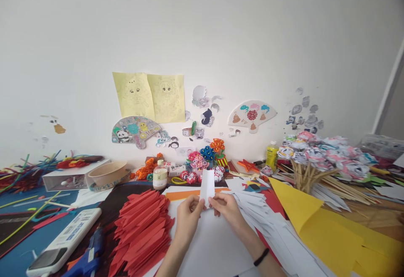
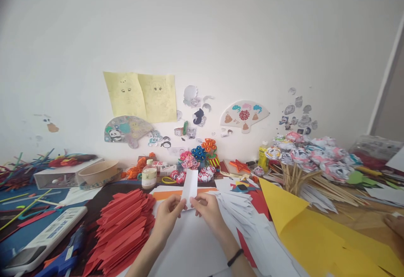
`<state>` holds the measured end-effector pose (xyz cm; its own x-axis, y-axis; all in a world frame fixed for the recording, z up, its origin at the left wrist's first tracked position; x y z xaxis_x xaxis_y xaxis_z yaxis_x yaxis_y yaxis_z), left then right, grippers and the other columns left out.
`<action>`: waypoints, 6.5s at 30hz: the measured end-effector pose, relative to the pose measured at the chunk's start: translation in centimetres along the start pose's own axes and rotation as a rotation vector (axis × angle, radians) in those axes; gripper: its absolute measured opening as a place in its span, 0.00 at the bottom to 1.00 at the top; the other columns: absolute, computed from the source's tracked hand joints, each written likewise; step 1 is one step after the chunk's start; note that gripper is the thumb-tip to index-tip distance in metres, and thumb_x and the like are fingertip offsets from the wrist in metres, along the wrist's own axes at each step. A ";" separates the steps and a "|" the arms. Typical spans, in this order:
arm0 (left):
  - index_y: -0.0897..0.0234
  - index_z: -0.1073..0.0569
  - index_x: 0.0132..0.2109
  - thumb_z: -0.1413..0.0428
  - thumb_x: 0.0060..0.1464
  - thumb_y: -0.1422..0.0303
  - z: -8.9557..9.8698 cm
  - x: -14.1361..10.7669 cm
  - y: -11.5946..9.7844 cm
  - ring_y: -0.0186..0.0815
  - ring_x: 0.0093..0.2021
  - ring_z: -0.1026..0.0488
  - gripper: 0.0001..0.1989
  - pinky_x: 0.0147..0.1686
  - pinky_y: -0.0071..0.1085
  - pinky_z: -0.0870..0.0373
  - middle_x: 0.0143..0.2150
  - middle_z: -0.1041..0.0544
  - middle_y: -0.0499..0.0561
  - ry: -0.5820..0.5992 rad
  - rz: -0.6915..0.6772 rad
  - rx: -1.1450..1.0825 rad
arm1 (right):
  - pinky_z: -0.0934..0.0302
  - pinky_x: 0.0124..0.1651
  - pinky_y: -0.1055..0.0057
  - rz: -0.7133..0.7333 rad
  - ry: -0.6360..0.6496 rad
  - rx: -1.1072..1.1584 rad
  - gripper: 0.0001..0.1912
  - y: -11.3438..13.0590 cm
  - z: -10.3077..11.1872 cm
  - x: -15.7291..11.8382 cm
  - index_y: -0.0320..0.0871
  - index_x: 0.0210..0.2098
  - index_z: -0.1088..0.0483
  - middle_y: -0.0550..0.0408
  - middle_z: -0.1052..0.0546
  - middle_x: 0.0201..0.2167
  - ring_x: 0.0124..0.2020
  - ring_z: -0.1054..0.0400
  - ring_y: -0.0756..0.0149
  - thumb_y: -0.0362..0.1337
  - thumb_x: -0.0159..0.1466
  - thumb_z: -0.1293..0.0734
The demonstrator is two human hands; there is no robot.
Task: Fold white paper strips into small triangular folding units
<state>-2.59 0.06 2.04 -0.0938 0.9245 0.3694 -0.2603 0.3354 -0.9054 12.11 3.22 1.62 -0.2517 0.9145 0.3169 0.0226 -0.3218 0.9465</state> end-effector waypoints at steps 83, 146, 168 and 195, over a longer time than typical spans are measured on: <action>0.59 0.26 0.38 0.52 0.61 0.67 1.3 -0.4 -1.9 0.35 0.34 0.33 0.10 0.33 0.28 0.38 0.36 0.31 0.51 0.018 -0.520 0.655 | 0.43 0.25 0.74 0.006 0.048 0.112 0.15 -0.2 0.0 -0.1 0.37 0.32 0.25 0.55 0.27 0.21 0.22 0.35 0.68 0.45 0.56 0.31; 0.66 0.28 0.28 0.50 0.57 0.58 -0.5 -0.6 -0.7 0.32 0.26 0.33 0.18 0.27 0.25 0.42 0.25 0.27 0.47 0.084 -0.138 0.202 | 0.44 0.27 0.74 0.075 -0.003 0.152 0.13 0.3 -0.1 -0.6 0.38 0.31 0.28 0.54 0.26 0.26 0.23 0.38 0.70 0.44 0.58 0.32; 0.65 0.29 0.29 0.48 0.56 0.59 -0.1 -0.3 -0.6 0.33 0.27 0.33 0.15 0.26 0.25 0.40 0.26 0.27 0.48 -0.040 -0.146 0.212 | 0.46 0.24 0.75 0.051 -0.017 0.108 0.14 -0.2 -0.2 -0.2 0.37 0.34 0.27 0.56 0.29 0.23 0.21 0.40 0.71 0.44 0.58 0.33; 0.64 0.29 0.31 0.49 0.56 0.57 0.6 -0.9 -1.7 0.33 0.27 0.34 0.15 0.27 0.26 0.39 0.28 0.26 0.47 -0.117 -0.094 0.165 | 0.44 0.23 0.75 -0.001 0.074 0.025 0.19 -0.4 -0.7 -0.3 0.36 0.36 0.25 0.57 0.30 0.20 0.20 0.39 0.71 0.47 0.55 0.31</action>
<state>-2.60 -1.40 3.36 -0.1702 0.8601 0.4809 -0.4259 0.3759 -0.8230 11.46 2.87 1.09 -0.3228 0.8937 0.3116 0.0462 -0.3139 0.9483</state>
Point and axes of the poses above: each hand's wrist, its own x-axis towards the middle knuckle, its own z-axis out of the back of the hand, y = z × x, the point moved 2 cm from there along x, towards the middle knuckle
